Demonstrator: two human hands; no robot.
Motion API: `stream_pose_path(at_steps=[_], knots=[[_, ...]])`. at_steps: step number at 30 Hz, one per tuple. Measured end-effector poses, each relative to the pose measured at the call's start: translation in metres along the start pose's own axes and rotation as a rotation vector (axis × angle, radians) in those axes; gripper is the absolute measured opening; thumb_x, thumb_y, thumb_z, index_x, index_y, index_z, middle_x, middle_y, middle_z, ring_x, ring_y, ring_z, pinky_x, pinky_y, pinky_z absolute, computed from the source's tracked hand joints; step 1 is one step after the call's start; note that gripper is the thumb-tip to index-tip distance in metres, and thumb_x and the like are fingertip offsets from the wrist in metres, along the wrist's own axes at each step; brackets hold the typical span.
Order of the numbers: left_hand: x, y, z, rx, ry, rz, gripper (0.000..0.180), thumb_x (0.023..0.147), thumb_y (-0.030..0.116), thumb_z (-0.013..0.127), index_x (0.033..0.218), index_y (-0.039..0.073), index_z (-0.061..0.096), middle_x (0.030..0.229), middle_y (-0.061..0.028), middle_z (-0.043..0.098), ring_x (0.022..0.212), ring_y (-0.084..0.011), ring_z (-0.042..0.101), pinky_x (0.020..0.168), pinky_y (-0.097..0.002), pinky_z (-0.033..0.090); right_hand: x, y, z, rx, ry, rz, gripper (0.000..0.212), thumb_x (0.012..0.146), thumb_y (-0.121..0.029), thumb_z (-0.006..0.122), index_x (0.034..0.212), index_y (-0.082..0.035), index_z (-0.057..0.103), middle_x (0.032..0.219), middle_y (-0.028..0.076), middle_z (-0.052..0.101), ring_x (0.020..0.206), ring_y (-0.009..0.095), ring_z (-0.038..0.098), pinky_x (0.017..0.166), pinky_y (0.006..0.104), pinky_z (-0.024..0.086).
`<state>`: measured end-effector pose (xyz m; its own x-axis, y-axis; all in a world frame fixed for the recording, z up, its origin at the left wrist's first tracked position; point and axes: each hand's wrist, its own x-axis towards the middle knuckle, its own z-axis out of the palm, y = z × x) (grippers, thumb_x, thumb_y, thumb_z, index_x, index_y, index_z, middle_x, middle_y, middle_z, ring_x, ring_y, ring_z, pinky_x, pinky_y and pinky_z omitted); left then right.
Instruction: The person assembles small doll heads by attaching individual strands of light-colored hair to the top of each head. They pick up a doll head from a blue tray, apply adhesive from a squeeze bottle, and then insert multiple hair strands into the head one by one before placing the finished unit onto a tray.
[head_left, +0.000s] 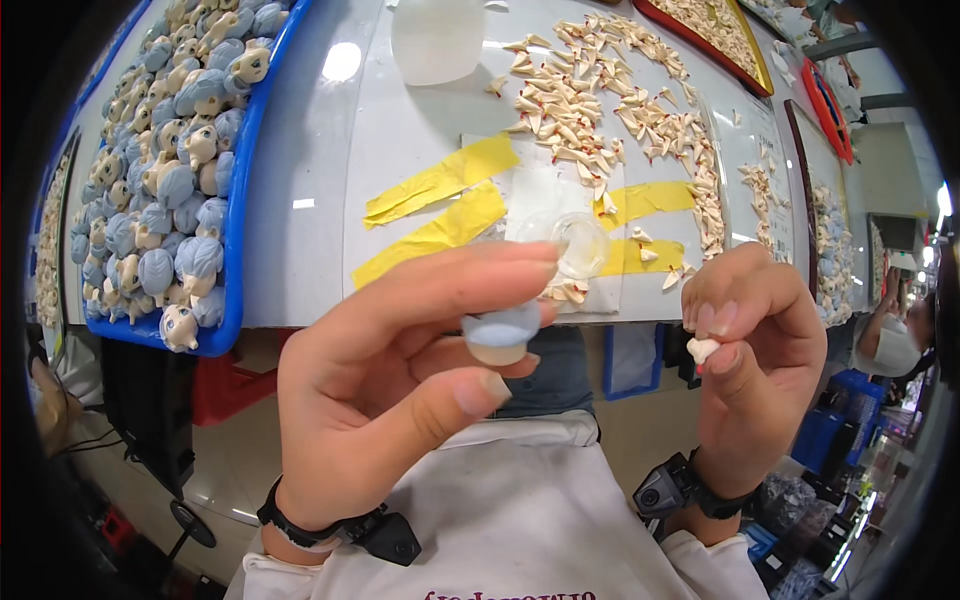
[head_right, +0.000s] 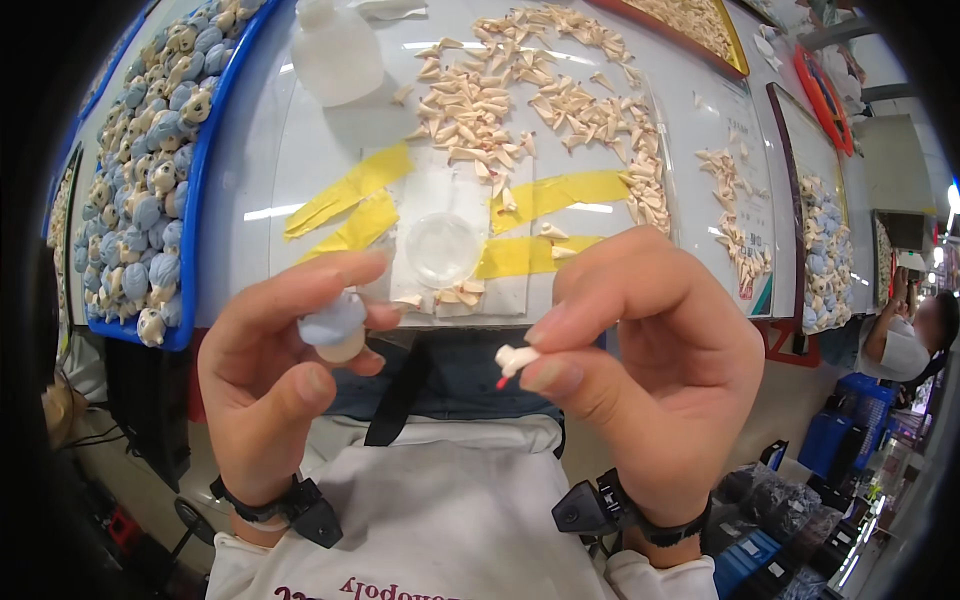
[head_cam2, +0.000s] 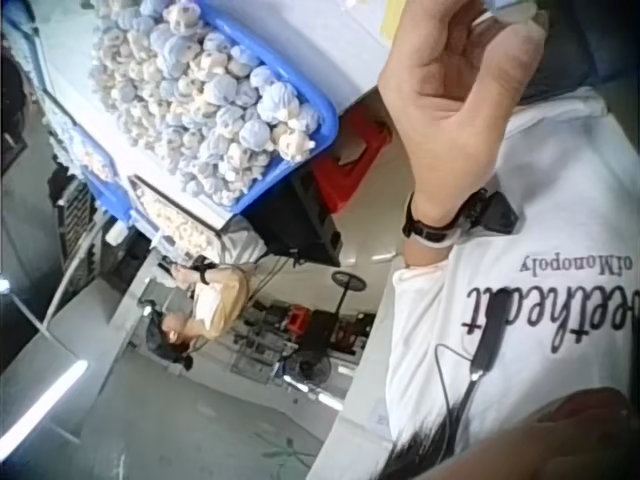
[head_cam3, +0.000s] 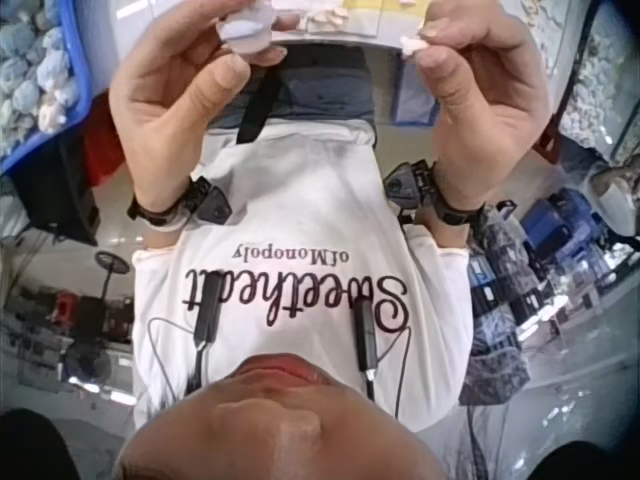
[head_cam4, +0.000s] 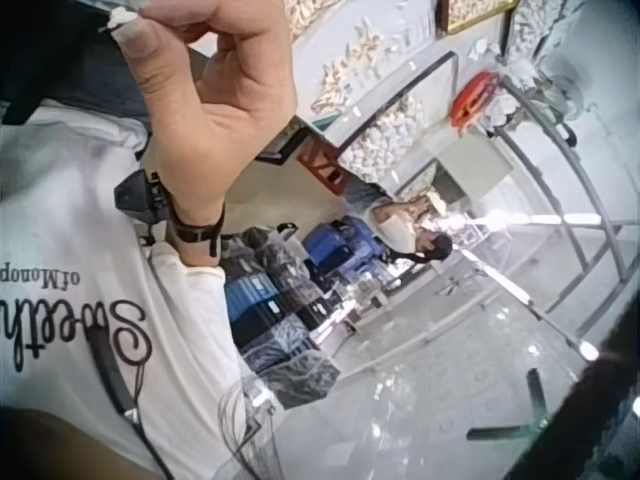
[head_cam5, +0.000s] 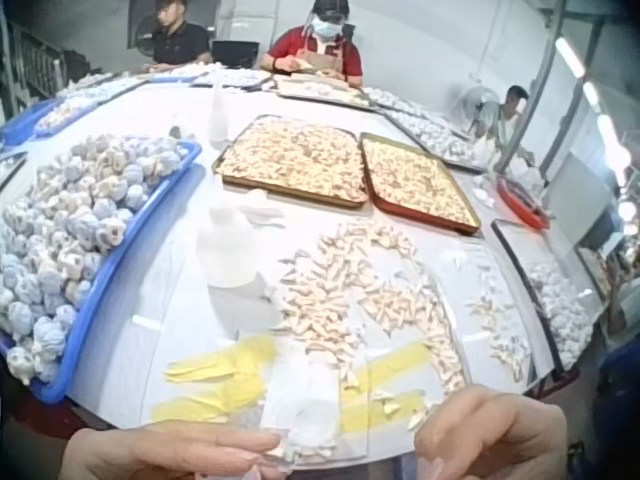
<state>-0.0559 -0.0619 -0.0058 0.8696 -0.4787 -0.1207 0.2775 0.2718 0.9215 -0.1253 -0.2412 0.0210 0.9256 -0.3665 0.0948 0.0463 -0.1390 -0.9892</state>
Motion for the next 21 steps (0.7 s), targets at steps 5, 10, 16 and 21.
stream_pose_path(at_steps=[5,10,16,21], knots=[[-0.006,0.009,0.006,-0.11,-0.021,-0.12,0.049,0.07,0.03,0.076,0.101,-0.001,0.053,0.101,-0.0202,0.058,0.079,-0.0197,0.061,0.063,-0.0256,0.05,-0.004,-0.002,-0.001,0.018,-0.057,-0.077,0.03,0.072,-0.026,0.074,0.075,-0.01,0.049,0.075,0.003,0.047,0.069,0.013,0.043,0.063,0.0255,0.033],[-0.003,-0.004,0.0,0.012,-0.222,0.143,0.048,0.067,0.03,0.079,0.094,0.002,0.052,0.094,-0.0143,0.053,0.072,-0.0175,0.059,0.061,-0.0238,0.049,-0.007,-0.008,-0.004,-0.042,-0.248,-0.142,0.03,0.072,-0.026,0.075,0.078,-0.012,0.049,0.076,0.003,0.048,0.069,0.014,0.045,0.062,0.0254,0.036],[-0.001,-0.007,-0.005,0.131,-0.345,0.257,0.048,0.065,0.028,0.08,0.095,0.001,0.054,0.094,-0.0133,0.05,0.072,-0.0176,0.059,0.062,-0.0233,0.049,-0.011,0.002,0.004,-0.015,-0.284,-0.214,0.026,0.073,-0.017,0.075,0.082,-0.01,0.051,0.078,0.005,0.051,0.067,0.013,0.046,0.058,0.0228,0.037],[-0.005,-0.001,-0.003,0.306,-0.318,0.331,0.037,0.065,0.017,0.08,0.091,0.0,0.059,0.09,-0.0136,0.053,0.073,-0.0181,0.059,0.065,-0.0246,0.048,-0.009,0.002,0.013,-0.183,-0.282,-0.342,0.03,0.068,-0.01,0.077,0.084,-0.011,0.052,0.079,0.005,0.052,0.065,0.014,0.046,0.059,0.0241,0.036]])
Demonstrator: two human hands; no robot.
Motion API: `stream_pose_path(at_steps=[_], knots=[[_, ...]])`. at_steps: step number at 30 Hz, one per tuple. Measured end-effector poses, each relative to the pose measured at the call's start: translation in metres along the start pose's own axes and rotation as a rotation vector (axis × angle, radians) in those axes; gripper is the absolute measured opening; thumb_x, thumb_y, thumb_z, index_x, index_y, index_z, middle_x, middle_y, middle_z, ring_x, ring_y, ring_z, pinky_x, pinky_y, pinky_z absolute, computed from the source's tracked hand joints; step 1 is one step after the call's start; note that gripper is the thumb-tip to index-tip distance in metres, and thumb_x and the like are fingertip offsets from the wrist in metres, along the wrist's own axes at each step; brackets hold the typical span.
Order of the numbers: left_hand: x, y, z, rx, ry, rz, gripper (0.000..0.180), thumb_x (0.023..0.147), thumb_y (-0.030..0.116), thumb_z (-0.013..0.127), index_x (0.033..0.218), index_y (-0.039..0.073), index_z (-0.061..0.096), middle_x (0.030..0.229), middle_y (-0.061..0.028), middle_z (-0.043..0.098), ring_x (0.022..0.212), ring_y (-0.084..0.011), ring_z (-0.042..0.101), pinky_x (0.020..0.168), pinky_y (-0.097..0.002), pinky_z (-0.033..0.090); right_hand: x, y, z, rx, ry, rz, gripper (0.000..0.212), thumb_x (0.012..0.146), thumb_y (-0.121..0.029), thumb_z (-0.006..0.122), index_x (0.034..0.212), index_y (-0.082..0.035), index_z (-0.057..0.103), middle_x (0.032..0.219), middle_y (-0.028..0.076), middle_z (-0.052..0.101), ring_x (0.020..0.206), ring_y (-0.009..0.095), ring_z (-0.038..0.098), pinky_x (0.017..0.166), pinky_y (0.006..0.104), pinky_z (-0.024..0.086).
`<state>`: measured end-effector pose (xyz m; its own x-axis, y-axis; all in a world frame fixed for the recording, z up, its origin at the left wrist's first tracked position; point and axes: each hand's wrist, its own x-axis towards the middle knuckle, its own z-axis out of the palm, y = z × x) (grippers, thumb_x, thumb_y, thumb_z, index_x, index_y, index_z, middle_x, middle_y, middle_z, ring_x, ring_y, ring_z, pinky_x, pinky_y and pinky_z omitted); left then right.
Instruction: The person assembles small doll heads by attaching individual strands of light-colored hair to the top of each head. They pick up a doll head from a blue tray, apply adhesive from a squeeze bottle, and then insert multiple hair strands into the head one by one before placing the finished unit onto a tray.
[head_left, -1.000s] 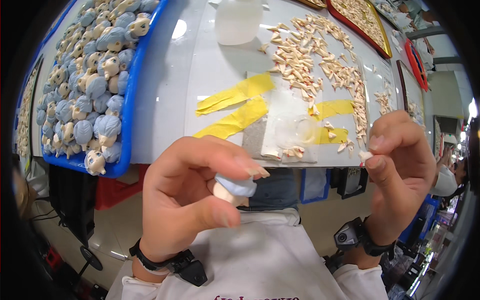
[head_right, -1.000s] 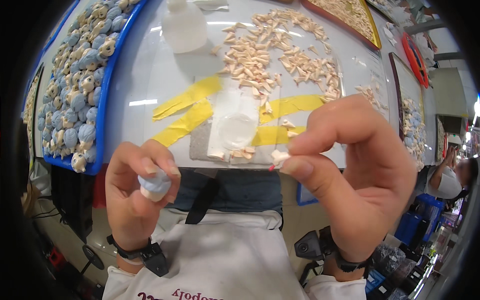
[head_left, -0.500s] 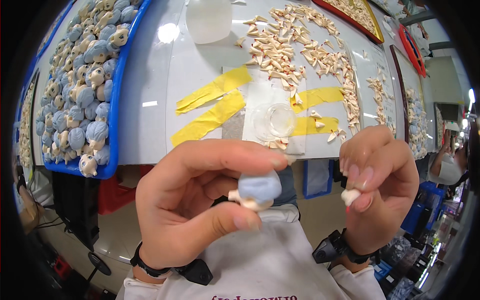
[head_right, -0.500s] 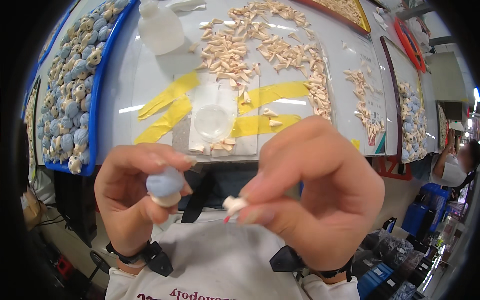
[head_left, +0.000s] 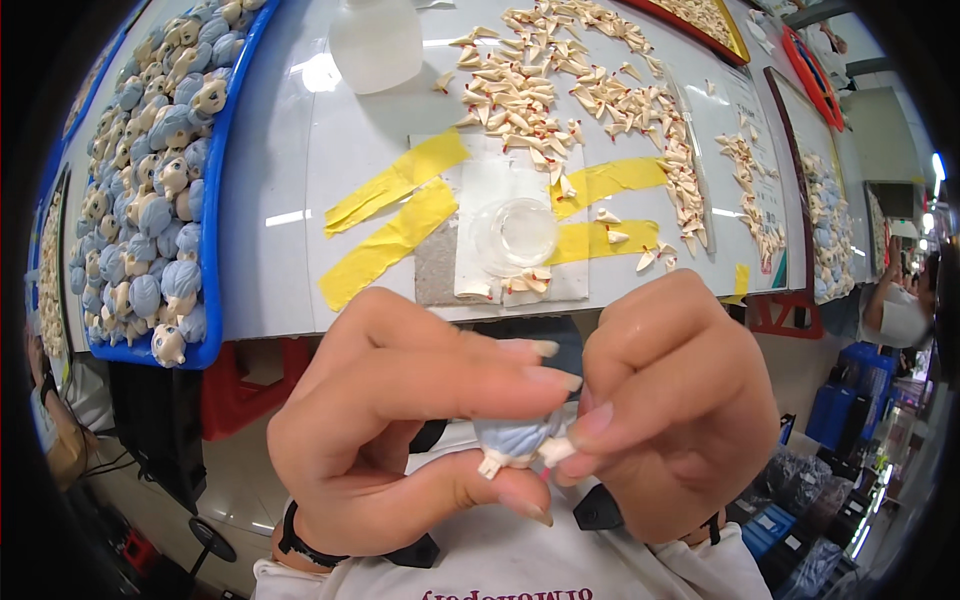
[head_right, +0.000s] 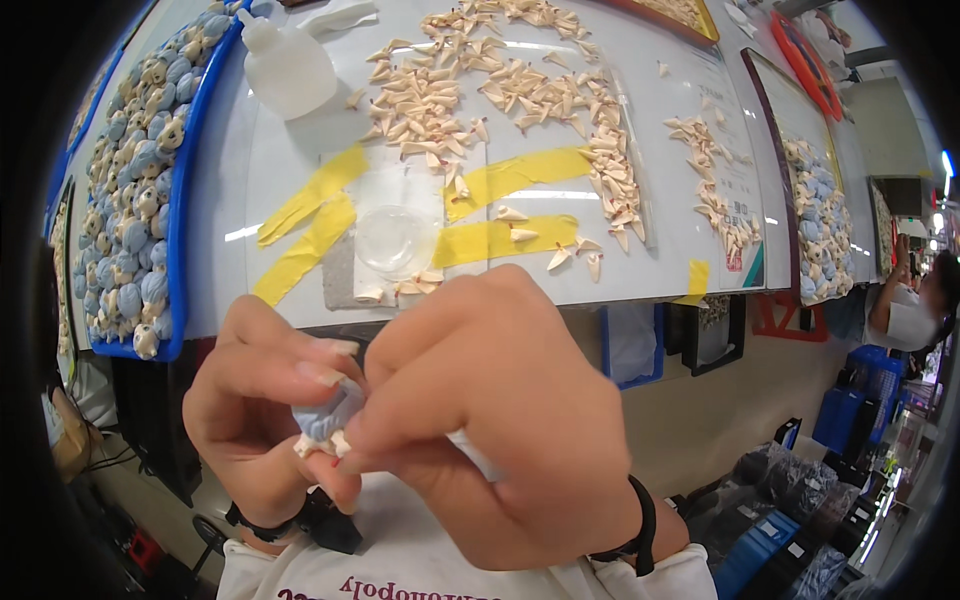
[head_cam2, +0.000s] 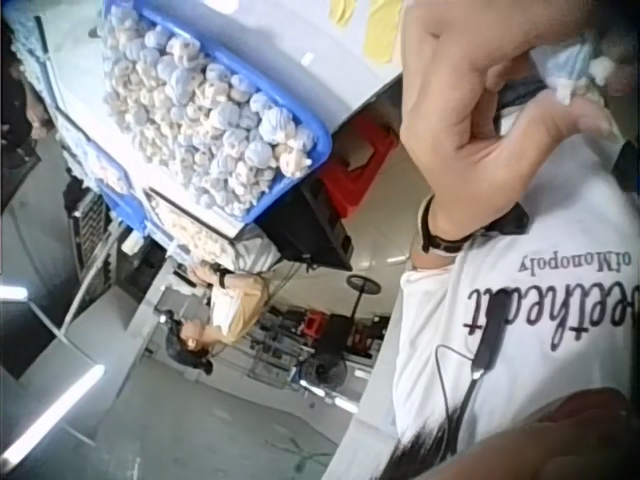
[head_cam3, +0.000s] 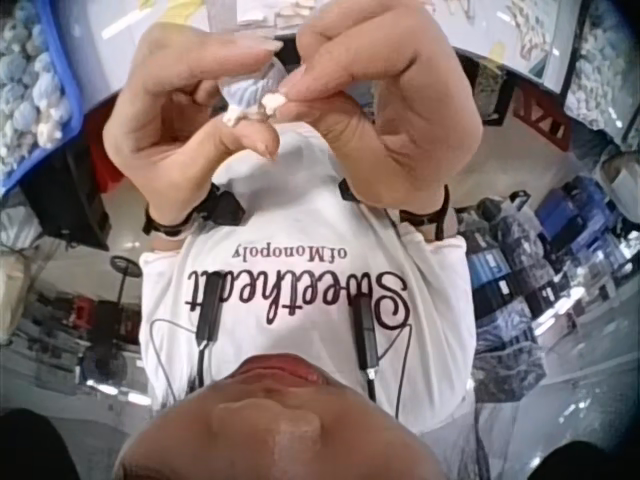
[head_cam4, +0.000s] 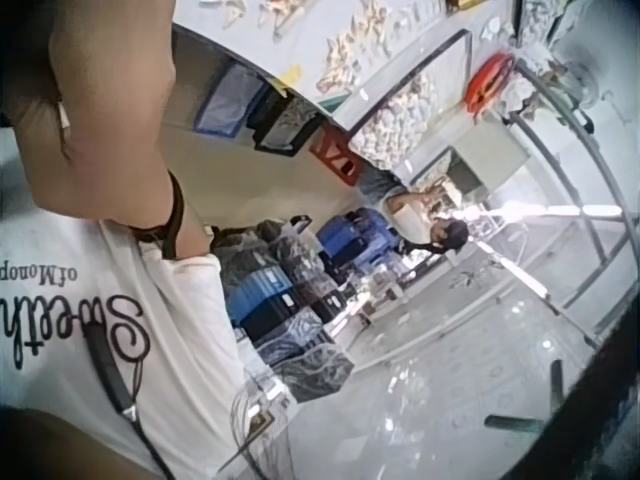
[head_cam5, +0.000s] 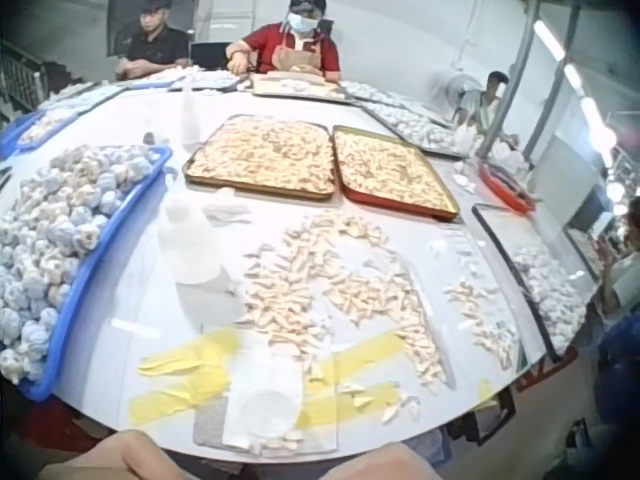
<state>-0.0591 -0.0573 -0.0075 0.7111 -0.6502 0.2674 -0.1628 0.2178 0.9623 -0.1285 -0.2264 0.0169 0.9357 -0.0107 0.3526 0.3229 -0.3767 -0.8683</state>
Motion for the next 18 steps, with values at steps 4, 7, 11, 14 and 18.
stream_pose_path(at_steps=[4,7,11,14,18], knots=[[0.0,0.004,-0.005,0.193,-0.052,0.033,0.031,0.065,0.012,0.079,0.087,0.0,0.061,0.087,-0.0135,0.054,0.073,-0.0181,0.059,0.066,-0.0251,0.047,0.003,-0.005,-0.002,-0.173,-0.013,-0.055,0.036,0.063,-0.002,0.076,0.087,-0.015,0.051,0.079,0.003,0.053,0.065,0.015,0.046,0.06,0.027,0.035],[0.002,0.007,-0.001,0.322,-0.016,0.139,0.031,0.065,0.013,0.079,0.088,0.0,0.062,0.088,-0.0136,0.053,0.073,-0.0181,0.059,0.065,-0.0247,0.047,0.004,-0.006,-0.002,-0.192,-0.02,-0.072,0.039,0.062,0.002,0.074,0.088,-0.015,0.051,0.079,0.003,0.053,0.064,0.016,0.046,0.061,0.0274,0.035],[0.0,0.005,-0.002,0.357,0.017,0.147,0.034,0.066,0.019,0.079,0.09,0.002,0.061,0.09,-0.0143,0.052,0.072,-0.0186,0.058,0.063,-0.0247,0.047,0.009,0.001,-0.001,-0.143,0.008,-0.09,0.034,0.064,0.004,0.071,0.086,-0.014,0.053,0.079,0.004,0.053,0.064,0.016,0.047,0.06,0.0273,0.036],[0.003,-0.003,-0.011,0.313,0.018,0.172,0.039,0.067,0.024,0.079,0.093,0.004,0.058,0.092,-0.0143,0.05,0.07,-0.0183,0.057,0.061,-0.0243,0.047,0.017,0.006,-0.017,0.011,-0.042,-0.067,0.022,0.068,0.003,0.067,0.082,-0.009,0.054,0.078,0.005,0.053,0.068,0.015,0.047,0.059,0.0262,0.036],[-0.005,-0.01,-0.029,0.284,0.1,0.107,0.047,0.065,0.026,0.08,0.096,0.007,0.052,0.097,-0.011,0.046,0.068,-0.017,0.055,0.058,-0.0225,0.046,0.034,0.021,-0.066,-0.412,0.137,0.037,0.01,0.074,-0.002,0.062,0.08,-0.001,0.055,0.074,0.003,0.051,0.07,0.013,0.046,0.061,0.0245,0.037]])
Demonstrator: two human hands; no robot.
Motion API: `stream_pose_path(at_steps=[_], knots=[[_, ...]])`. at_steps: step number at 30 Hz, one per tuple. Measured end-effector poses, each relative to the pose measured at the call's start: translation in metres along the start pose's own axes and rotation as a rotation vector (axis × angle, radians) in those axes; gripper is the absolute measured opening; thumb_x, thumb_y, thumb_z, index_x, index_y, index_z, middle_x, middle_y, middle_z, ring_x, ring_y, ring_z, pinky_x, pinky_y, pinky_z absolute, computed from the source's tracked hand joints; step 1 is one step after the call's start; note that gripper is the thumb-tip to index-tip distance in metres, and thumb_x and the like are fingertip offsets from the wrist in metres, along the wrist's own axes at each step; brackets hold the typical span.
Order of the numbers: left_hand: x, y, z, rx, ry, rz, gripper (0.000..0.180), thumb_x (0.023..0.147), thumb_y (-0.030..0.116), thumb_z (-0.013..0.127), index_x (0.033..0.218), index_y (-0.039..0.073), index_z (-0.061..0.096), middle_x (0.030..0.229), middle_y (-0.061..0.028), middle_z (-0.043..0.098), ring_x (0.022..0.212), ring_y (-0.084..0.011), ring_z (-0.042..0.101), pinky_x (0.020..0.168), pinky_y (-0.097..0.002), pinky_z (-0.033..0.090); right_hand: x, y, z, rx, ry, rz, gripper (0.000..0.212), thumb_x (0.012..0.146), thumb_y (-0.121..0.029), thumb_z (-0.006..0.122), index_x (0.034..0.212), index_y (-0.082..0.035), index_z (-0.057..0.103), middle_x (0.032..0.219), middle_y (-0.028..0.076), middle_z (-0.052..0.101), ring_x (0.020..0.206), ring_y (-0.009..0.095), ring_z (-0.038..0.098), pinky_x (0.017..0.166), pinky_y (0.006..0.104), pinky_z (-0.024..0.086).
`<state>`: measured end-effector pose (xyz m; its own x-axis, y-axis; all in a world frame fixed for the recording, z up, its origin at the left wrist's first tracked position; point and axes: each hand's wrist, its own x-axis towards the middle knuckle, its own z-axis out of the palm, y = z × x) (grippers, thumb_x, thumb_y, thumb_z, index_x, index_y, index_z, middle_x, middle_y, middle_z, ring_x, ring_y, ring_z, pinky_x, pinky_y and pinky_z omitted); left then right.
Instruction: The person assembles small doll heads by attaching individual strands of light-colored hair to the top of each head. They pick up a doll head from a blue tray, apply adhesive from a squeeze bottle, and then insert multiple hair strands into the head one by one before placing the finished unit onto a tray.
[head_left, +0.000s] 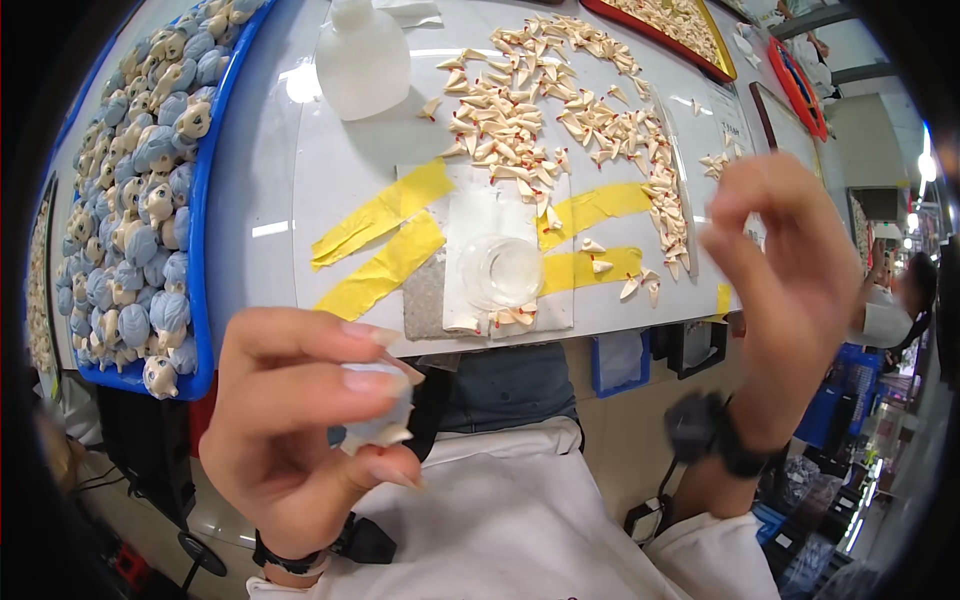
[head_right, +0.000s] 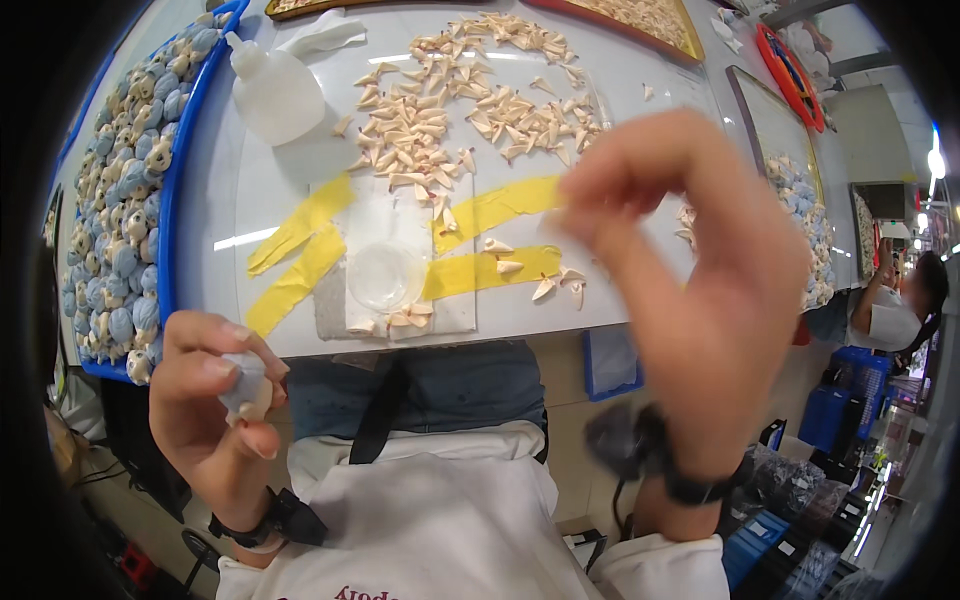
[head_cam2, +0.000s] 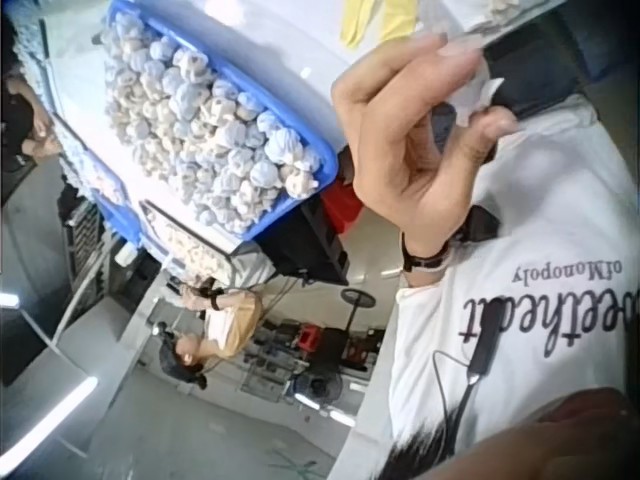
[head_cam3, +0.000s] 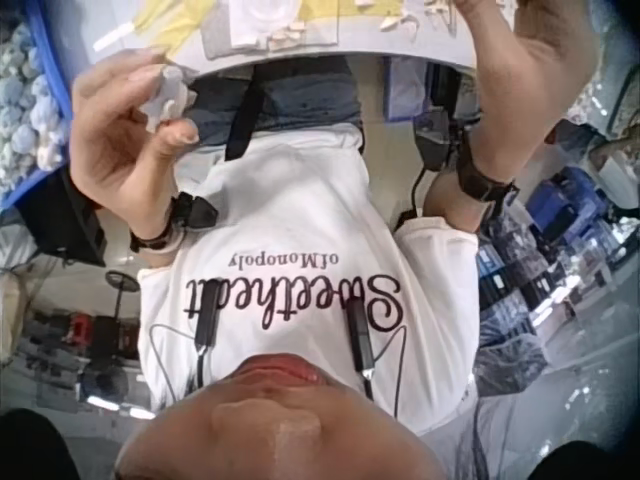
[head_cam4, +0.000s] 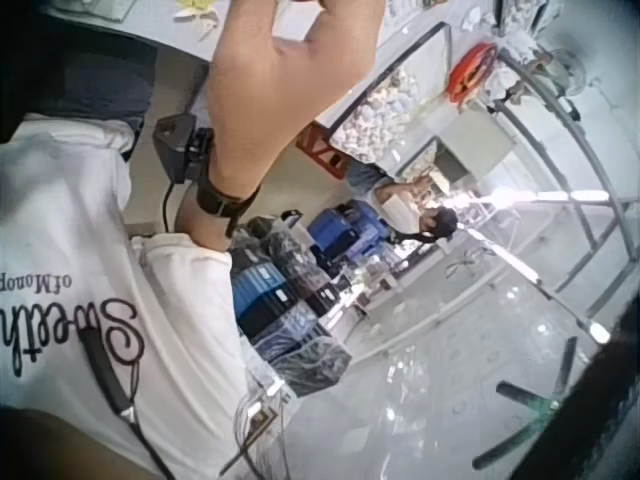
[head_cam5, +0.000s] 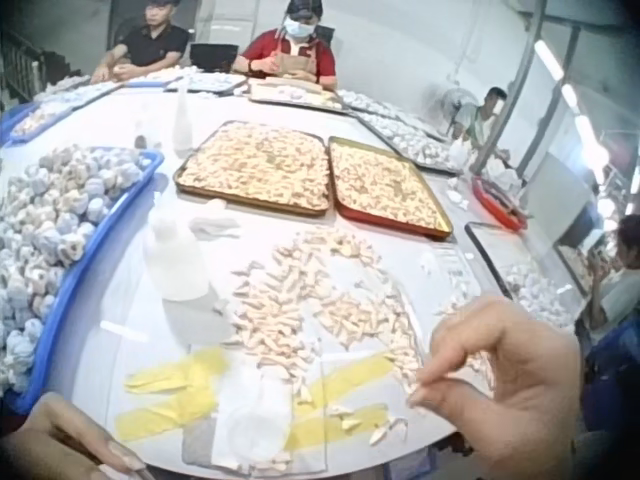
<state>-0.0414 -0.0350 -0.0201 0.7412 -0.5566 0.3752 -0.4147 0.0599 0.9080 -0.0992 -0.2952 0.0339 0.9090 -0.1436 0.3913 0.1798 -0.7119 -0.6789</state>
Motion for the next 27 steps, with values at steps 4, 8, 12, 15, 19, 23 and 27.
stream_pose_path(at_steps=[4,8,12,15,19,23,27], knots=[[-0.005,0.005,0.012,-0.38,0.158,-0.23,0.048,0.062,0.017,0.081,0.096,0.004,0.051,0.1,-0.0118,0.046,0.078,-0.0192,0.057,0.063,-0.0239,0.047,0.036,0.027,0.007,-0.32,-0.287,0.015,0.013,0.069,-0.002,0.063,0.081,-0.001,0.059,0.074,0.002,0.053,0.069,0.014,0.047,0.064,0.0263,0.038],[-0.002,0.008,0.004,-0.611,0.12,-0.277,0.043,0.065,0.002,0.077,0.099,-0.001,0.051,0.101,-0.0161,0.051,0.09,-0.0235,0.058,0.074,-0.0328,0.053,0.046,0.038,0.02,-0.428,-0.336,0.049,0.012,0.065,-0.007,0.063,0.075,-0.002,0.059,0.074,0.01,0.056,0.072,0.026,0.054,0.067,0.0335,0.042],[-0.006,0.002,-0.011,-0.159,-0.08,-0.151,0.044,0.066,0.003,0.076,0.099,0.0,0.047,0.1,-0.0168,0.052,0.087,-0.0243,0.06,0.074,-0.0308,0.051,0.045,0.037,0.016,-0.477,-0.355,0.033,0.01,0.067,-0.005,0.062,0.075,-0.001,0.059,0.074,0.009,0.057,0.07,0.023,0.055,0.066,0.0325,0.043],[-0.008,0.005,-0.009,-0.233,0.0,-0.223,0.046,0.066,0.011,0.078,0.098,0.002,0.046,0.099,-0.0149,0.051,0.086,-0.0229,0.059,0.072,-0.0285,0.048,0.032,0.025,0.006,-0.235,-0.22,0.169,0.007,0.071,-0.002,0.062,0.076,0.0,0.058,0.074,0.006,0.058,0.066,0.016,0.056,0.063,0.0266,0.044],[-0.005,0.011,0.005,-0.456,0.172,-0.387,0.051,0.065,0.029,0.08,0.094,0.007,0.045,0.096,-0.0107,0.049,0.083,-0.0199,0.056,0.065,-0.0246,0.046,0.006,0.001,-0.01,0.181,0.022,0.394,0.008,0.075,0.001,0.061,0.081,0.001,0.056,0.074,0.005,0.059,0.063,0.009,0.055,0.06,0.0193,0.043],[-0.004,-0.006,-0.002,-0.247,-0.014,-0.072,0.048,0.066,0.03,0.079,0.092,0.009,0.045,0.097,-0.0104,0.048,0.081,-0.0194,0.057,0.068,-0.0253,0.047,-0.023,-0.001,-0.021,0.428,0.097,0.412,0.014,0.074,0.003,0.062,0.087,0.001,0.056,0.077,0.008,0.059,0.064,0.012,0.056,0.057,0.0211,0.044],[-0.01,-0.01,0.0,-0.269,-0.007,-0.036,0.046,0.068,0.032,0.077,0.091,0.01,0.044,0.101,-0.0101,0.046,0.081,-0.0189,0.057,0.07,-0.026,0.048,-0.034,0.004,-0.006,0.711,0.136,0.421,0.022,0.073,-0.001,0.067,0.092,0.002,0.056,0.076,0.01,0.06,0.066,0.014,0.058,0.063,0.0239,0.05]])
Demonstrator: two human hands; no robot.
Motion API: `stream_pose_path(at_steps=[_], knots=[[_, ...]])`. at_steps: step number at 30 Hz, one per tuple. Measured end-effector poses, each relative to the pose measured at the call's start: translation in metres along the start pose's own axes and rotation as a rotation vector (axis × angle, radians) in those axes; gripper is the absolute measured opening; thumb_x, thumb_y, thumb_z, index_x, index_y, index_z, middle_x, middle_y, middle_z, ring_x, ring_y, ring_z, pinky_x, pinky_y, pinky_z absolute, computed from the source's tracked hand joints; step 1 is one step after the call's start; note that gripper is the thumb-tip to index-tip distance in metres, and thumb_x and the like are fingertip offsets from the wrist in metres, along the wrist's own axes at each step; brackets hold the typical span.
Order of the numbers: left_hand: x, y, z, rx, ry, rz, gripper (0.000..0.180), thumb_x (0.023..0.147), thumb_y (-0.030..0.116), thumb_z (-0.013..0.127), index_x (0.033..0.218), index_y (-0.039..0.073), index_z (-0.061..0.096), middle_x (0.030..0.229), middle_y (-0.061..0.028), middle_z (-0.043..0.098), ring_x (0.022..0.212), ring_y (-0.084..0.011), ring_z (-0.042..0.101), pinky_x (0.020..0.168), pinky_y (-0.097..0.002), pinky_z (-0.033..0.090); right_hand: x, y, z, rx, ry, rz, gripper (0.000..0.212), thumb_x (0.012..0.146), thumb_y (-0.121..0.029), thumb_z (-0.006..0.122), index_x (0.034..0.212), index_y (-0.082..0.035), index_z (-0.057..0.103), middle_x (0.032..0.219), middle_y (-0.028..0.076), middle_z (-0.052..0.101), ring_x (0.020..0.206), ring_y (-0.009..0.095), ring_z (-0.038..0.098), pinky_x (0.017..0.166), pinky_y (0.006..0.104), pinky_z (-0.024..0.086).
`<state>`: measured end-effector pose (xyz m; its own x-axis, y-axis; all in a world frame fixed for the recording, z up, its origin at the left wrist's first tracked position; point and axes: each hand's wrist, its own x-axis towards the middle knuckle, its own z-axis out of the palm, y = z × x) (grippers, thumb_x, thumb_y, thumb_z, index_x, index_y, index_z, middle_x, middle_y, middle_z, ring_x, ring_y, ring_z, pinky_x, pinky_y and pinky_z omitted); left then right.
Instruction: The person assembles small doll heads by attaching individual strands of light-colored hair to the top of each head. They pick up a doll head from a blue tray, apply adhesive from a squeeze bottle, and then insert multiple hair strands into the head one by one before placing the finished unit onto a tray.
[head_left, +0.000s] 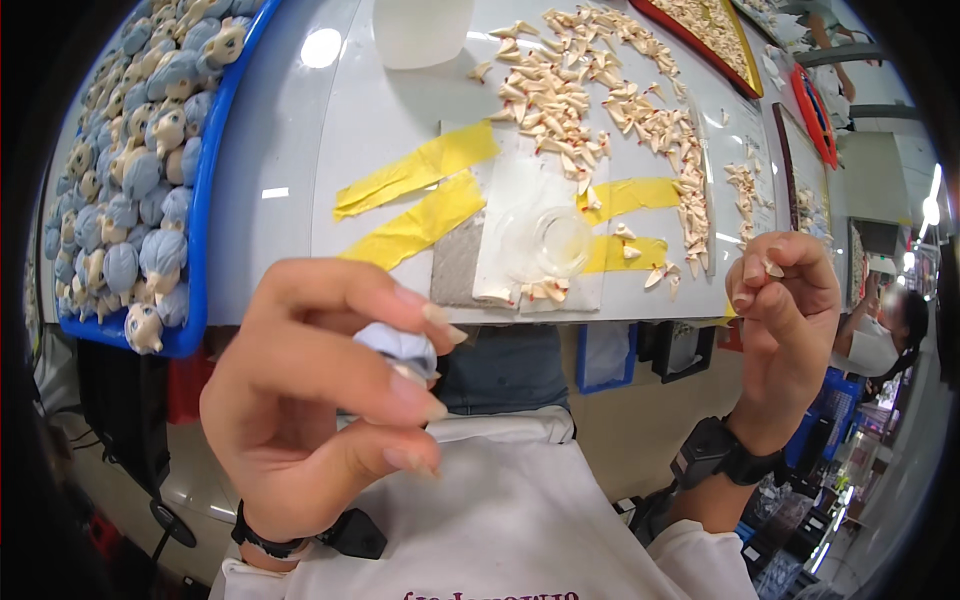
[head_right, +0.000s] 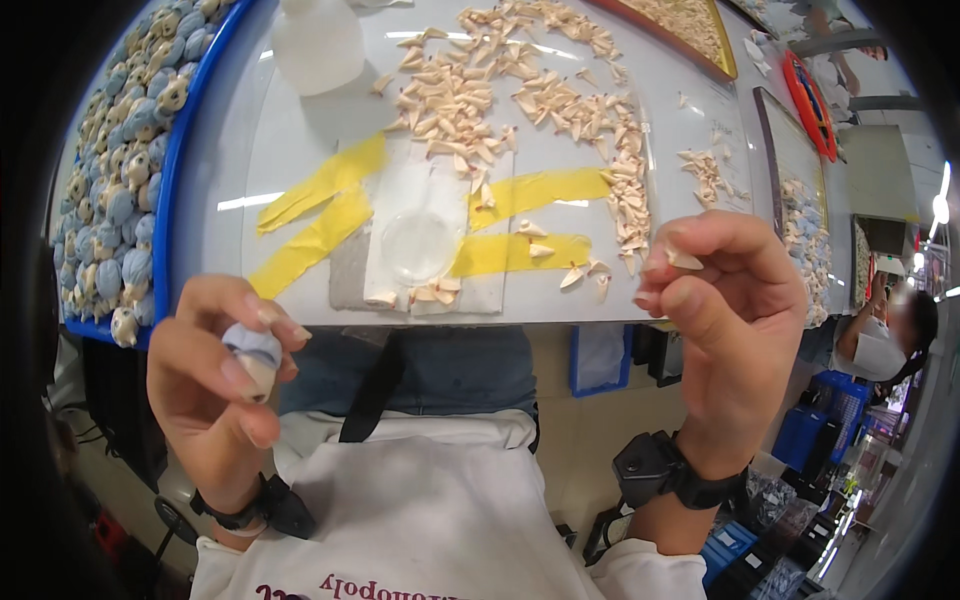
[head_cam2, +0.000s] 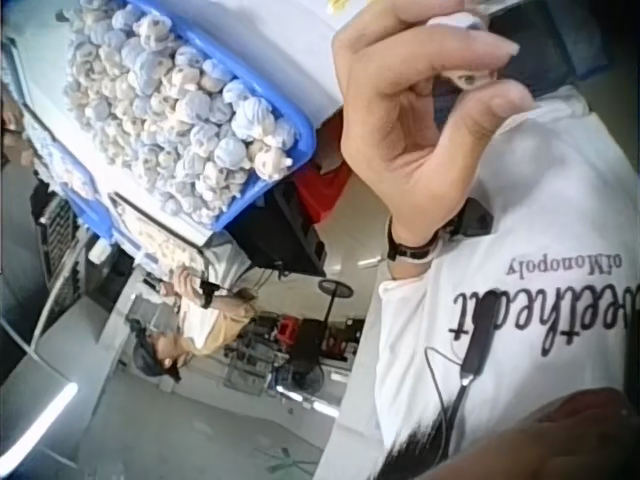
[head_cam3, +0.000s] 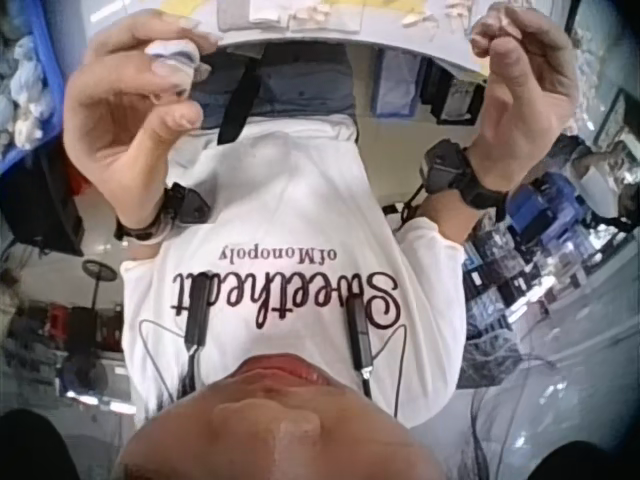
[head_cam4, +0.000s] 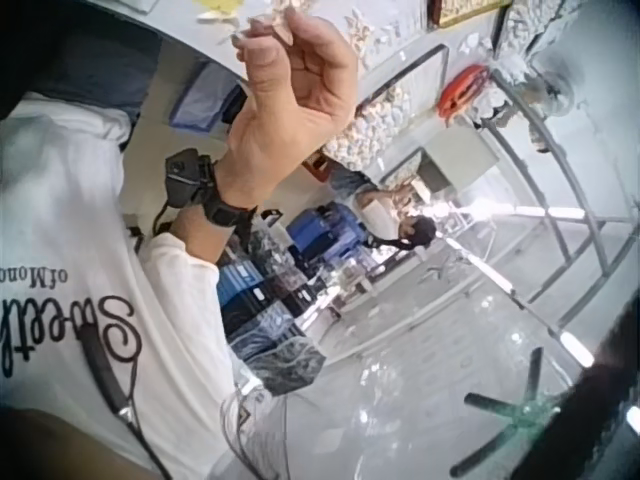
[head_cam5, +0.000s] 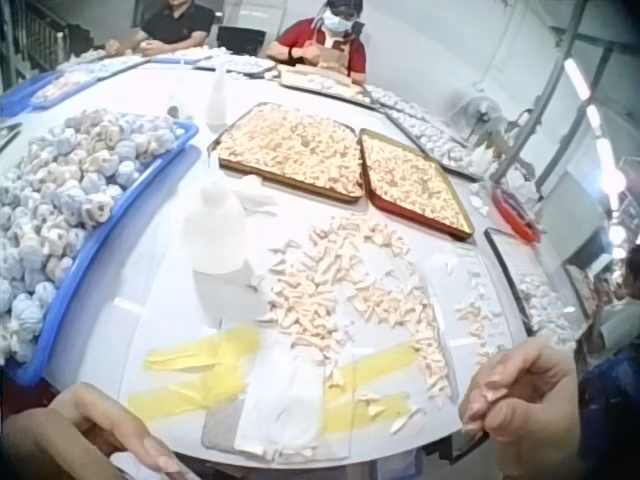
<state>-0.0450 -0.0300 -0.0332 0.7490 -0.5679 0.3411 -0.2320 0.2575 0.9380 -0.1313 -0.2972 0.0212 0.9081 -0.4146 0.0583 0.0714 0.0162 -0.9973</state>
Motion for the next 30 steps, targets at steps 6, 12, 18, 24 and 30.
stream_pose_path(at_steps=[6,12,18,24,30], knots=[[0.003,0.027,0.017,-0.145,0.259,-0.408,0.045,0.071,0.035,0.074,0.092,0.009,0.044,0.104,-0.0113,0.043,0.079,-0.0181,0.058,0.066,-0.0217,0.048,0.007,0.004,0.026,-0.276,-0.112,-0.104,0.015,0.075,-0.002,0.065,0.087,0.002,0.058,0.083,0.011,0.056,0.071,0.015,0.052,0.064,0.0247,0.041],[-0.004,0.005,-0.004,0.031,0.006,-0.042,0.047,0.073,0.04,0.071,0.095,0.006,0.047,0.099,-0.0136,0.049,0.082,-0.0196,0.056,0.068,-0.0269,0.047,0.024,0.008,0.044,-0.554,-0.25,-0.407,0.018,0.066,0.01,0.064,0.082,0.002,0.059,0.082,0.01,0.057,0.078,0.017,0.054,0.073,0.0257,0.041],[-0.004,0.003,0.002,-0.06,0.091,-0.116,0.052,0.067,0.041,0.075,0.094,0.005,0.05,0.102,-0.0159,0.052,0.083,-0.0202,0.056,0.073,-0.0303,0.046,0.017,0.013,0.06,-0.784,-0.225,-0.506,0.022,0.061,0.013,0.065,0.078,0.0,0.062,0.08,0.009,0.058,0.075,0.018,0.054,0.071,0.0275,0.042],[-0.004,0.006,0.01,-0.194,0.194,-0.259,0.053,0.064,0.033,0.079,0.097,0.003,0.051,0.097,-0.0143,0.054,0.079,-0.0208,0.058,0.071,-0.0311,0.048,0.015,0.012,0.069,-0.996,-0.186,-0.698,0.021,0.055,0.01,0.068,0.072,-0.002,0.063,0.071,0.006,0.059,0.07,0.02,0.053,0.064,0.0282,0.04],[0.004,0.013,0.029,-0.256,0.323,-0.323,0.052,0.066,0.03,0.078,0.1,0.001,0.051,0.093,-0.0139,0.056,0.079,-0.0212,0.059,0.069,-0.0309,0.049,0.01,0.01,0.069,-0.795,-0.081,-0.643,0.016,0.065,0.005,0.067,0.078,0.0,0.06,0.079,0.011,0.057,0.07,0.017,0.052,0.064,0.027,0.041]])
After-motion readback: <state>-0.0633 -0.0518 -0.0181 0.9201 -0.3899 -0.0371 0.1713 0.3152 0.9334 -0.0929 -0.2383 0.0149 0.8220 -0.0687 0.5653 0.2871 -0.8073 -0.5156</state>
